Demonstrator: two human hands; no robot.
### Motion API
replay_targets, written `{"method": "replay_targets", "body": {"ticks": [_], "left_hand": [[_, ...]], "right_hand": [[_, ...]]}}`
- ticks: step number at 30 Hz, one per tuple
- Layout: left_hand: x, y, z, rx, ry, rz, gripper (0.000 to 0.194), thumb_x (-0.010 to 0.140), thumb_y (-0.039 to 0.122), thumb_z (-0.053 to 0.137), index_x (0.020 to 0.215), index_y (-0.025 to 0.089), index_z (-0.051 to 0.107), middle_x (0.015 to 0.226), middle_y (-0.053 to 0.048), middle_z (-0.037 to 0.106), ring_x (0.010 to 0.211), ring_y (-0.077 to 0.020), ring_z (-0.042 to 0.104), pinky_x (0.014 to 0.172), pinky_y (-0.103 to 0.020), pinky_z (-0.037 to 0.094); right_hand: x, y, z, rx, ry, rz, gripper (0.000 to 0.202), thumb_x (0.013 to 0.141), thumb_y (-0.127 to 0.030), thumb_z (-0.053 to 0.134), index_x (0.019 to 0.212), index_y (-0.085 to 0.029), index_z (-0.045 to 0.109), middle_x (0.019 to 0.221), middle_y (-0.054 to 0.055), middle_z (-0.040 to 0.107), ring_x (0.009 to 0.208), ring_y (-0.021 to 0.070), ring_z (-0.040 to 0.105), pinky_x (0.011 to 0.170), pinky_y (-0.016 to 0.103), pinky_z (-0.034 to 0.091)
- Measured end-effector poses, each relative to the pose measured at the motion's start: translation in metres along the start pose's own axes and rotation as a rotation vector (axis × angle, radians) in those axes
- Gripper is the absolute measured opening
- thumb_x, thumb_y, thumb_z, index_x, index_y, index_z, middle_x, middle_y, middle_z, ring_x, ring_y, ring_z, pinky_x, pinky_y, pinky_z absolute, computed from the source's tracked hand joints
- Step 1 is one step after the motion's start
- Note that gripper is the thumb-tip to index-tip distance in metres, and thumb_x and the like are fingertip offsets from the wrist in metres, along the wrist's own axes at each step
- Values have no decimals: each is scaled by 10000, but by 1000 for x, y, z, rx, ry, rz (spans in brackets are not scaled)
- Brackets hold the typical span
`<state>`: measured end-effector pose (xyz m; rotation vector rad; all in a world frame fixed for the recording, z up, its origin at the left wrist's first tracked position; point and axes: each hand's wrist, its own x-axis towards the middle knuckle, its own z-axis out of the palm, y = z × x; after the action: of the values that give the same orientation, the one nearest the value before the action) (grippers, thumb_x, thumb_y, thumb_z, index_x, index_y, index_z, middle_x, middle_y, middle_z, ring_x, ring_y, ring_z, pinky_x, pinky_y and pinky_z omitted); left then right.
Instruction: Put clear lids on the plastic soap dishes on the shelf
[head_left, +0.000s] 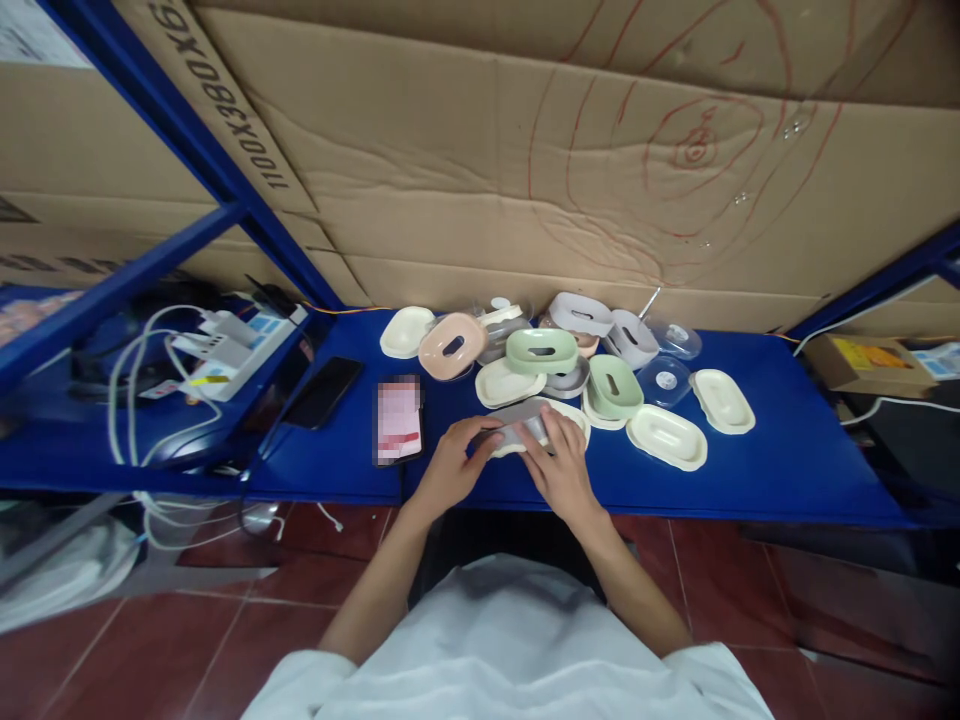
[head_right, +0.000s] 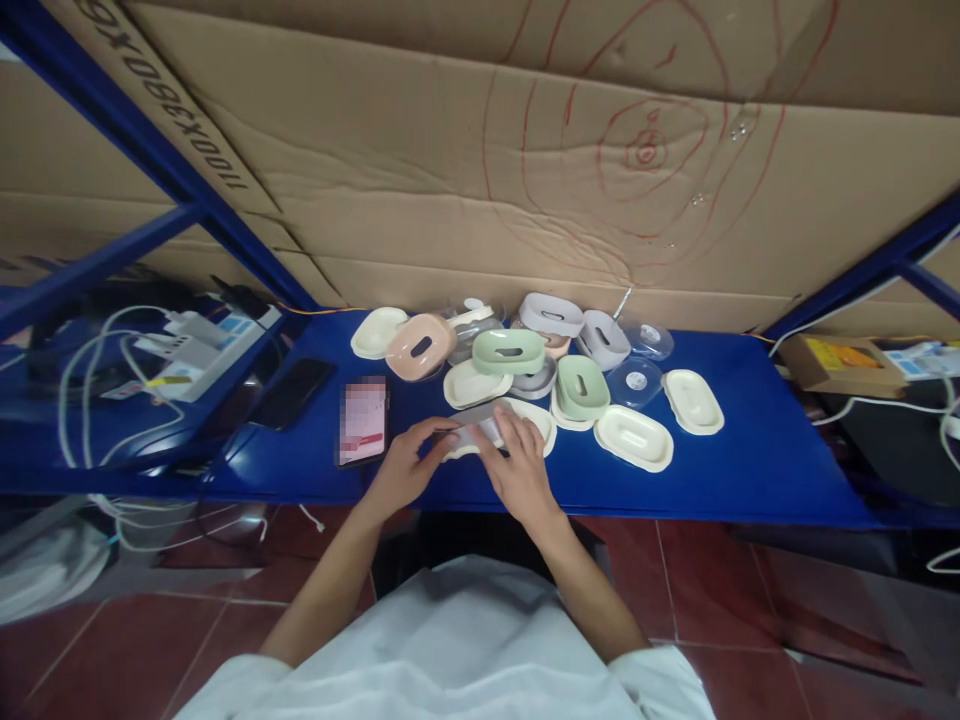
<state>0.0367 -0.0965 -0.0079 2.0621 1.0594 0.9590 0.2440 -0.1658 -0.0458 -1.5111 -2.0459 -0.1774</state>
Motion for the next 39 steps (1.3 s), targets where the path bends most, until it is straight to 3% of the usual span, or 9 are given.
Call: {"method": "replay_targets", "body": {"ticks": [7, 9, 12, 16, 19, 24, 27, 33, 39], "left_hand": [[18, 8, 4, -40, 222, -72, 287, 1089, 482, 510, 1181, 293, 706, 1072, -48, 789, 946, -246, 769, 832, -444, 659], [42, 14, 2, 72, 229, 48, 298, 1105, 456, 487, 1221, 285, 701, 1165, -63, 783, 1082, -253, 755, 1011, -493, 613], [98, 18, 4, 268, 200, 263, 315, 1126, 391, 445, 1243, 268, 711, 1296, -67, 761, 1355, -257, 649, 1320, -592, 298], [146, 15, 9, 341, 102, 261, 411, 1137, 368, 386, 1458, 252, 616, 1594, -111, 578, 1578, -314, 425, 1333, -674, 165], [115, 18, 6, 273, 56, 285, 473, 1140, 359, 352, 1575, 254, 505, 1649, -131, 509, 1574, -289, 432, 1304, -578, 331], [-10, 16, 11, 270, 110, 143, 421, 1109, 323, 471, 1520, 343, 560, 1492, -108, 643, 1416, -268, 597, 1192, -507, 505], [-60, 2, 26, 359, 56, 90, 465, 1065, 364, 592, 1527, 336, 551, 1521, -125, 626, 1440, -303, 583, 1225, -568, 468], [-71, -18, 34, 473, 22, 82, 296, 1054, 294, 615, 1333, 290, 714, 1513, -86, 656, 1514, -306, 514, 1318, -656, 257], [-64, -15, 20, 358, -131, 92, 257, 1068, 263, 581, 1287, 294, 712, 1493, -56, 679, 1491, -283, 538, 1320, -688, 163]], "right_hand": [[-19, 0, 3, 17, -51, -4, 608, 1018, -141, 548, 1585, -357, 524, 1637, 110, 523, 1517, 333, 492, 1215, 626, 418], [-17, -1, 2, 33, -93, -31, 536, 1030, -139, 540, 1532, -323, 579, 1592, 98, 580, 1479, 309, 531, 1213, 599, 402], [-10, -1, 0, 52, -169, -85, 478, 1031, -149, 564, 1489, -278, 611, 1548, 106, 624, 1461, 302, 542, 1227, 596, 348], [-7, -2, -3, 73, -226, -111, 457, 1046, -218, 589, 1502, -242, 595, 1571, 128, 597, 1468, 307, 525, 1204, 581, 368], [-9, 0, -5, 93, -249, -129, 443, 1069, -268, 571, 1511, -242, 589, 1581, 144, 583, 1456, 317, 532, 1142, 557, 440], [-10, 4, -2, 222, -215, -131, 482, 1069, -269, 575, 1547, -210, 556, 1620, 181, 525, 1496, 327, 501, 1180, 563, 477], [-6, 3, 1, 320, -197, -147, 498, 1071, -256, 572, 1565, -212, 532, 1635, 179, 501, 1531, 305, 476, 1216, 527, 488], [-18, 16, -11, 269, -170, -77, 550, 1073, -292, 588, 1611, -258, 482, 1665, 139, 477, 1539, 301, 472, 1235, 521, 472], [-60, 57, -28, 96, 15, 157, 319, 1071, -316, 606, 1373, -281, 699, 1392, 80, 730, 1408, 332, 590, 1162, 610, 488]]}}
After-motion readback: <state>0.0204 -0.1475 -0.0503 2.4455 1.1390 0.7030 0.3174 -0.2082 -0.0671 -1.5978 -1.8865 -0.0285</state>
